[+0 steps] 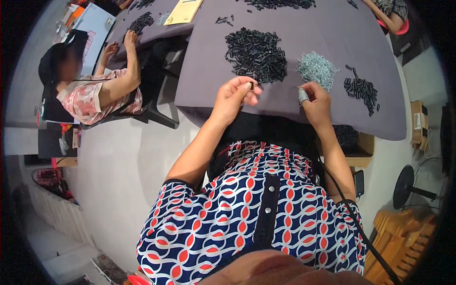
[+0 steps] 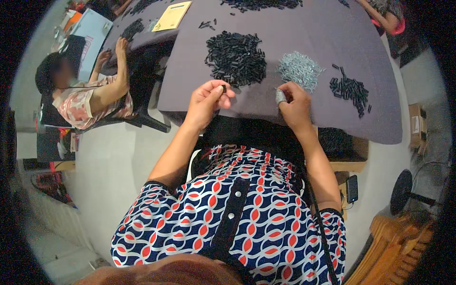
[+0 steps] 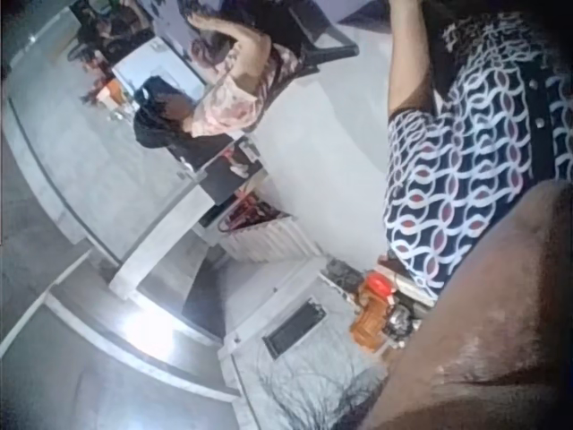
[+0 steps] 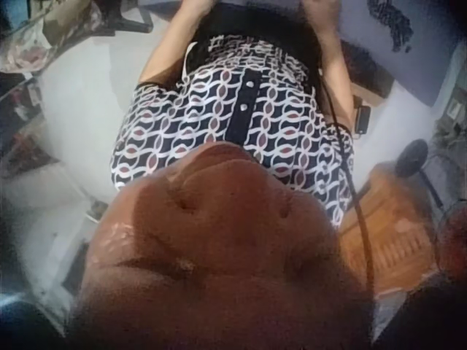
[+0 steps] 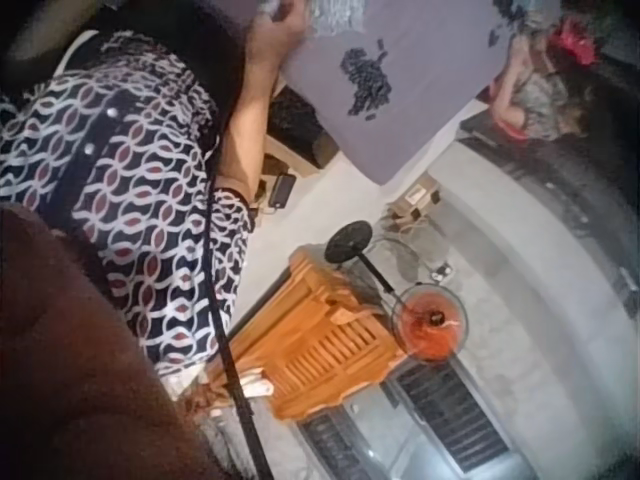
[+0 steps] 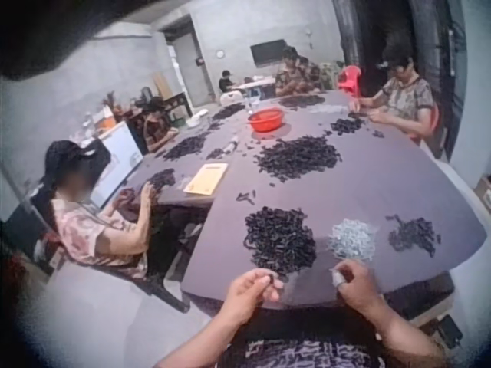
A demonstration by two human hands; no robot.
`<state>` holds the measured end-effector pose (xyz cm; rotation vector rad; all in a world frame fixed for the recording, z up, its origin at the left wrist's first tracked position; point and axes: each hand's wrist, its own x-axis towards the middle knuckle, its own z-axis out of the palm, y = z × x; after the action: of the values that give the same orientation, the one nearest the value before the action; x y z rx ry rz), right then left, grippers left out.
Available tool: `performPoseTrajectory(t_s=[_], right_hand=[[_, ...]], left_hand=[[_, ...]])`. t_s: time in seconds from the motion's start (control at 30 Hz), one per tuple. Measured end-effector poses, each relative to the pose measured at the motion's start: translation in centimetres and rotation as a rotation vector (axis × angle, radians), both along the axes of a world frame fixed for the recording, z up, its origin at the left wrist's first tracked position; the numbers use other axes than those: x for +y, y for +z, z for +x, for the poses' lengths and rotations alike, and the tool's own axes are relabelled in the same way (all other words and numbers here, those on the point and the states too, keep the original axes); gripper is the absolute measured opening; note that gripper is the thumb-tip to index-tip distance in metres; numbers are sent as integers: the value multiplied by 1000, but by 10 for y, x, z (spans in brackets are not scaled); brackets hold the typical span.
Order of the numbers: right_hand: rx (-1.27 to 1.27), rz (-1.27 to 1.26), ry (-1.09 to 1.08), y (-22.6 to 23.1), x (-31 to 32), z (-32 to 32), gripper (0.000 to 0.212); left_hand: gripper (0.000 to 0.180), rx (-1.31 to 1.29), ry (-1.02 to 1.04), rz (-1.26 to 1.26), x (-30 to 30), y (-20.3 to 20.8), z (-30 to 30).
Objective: The person assembles components by repeatedly picking up small plastic pieces and inserting metal pins into them by hand.
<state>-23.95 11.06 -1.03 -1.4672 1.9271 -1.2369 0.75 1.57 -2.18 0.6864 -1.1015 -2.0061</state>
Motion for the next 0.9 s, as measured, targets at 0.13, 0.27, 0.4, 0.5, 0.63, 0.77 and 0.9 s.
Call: performPoseTrajectory(t_s=[0.13,0.27,0.4,0.5,0.63,0.77,0.9], right_hand=[[11,-15,7,-3,0,-1,18],[11,-15,9,-4,0,-2,18],[20,-38,8,-2,0,-1,17],[42,-16,7,2,0,0,17],[16,9,-4,9,2,3,17],[-41,-18,213,24,4,24,18],[-13,-1,305,51,-4,40,18]], left_hand=[[18,62,-16,28,4,-5,0],[20,-10,-15,-3,7,-3,-2],[20,-33,-3,-54,9,-3,-6],[18,-60,-1,-133,14,-1,-8],[18,-75,-23,-168,17,-5,-11],[16,-117,-30,-209,24,-1,-18],[15,-150,-48,-259,27,0,-21]])
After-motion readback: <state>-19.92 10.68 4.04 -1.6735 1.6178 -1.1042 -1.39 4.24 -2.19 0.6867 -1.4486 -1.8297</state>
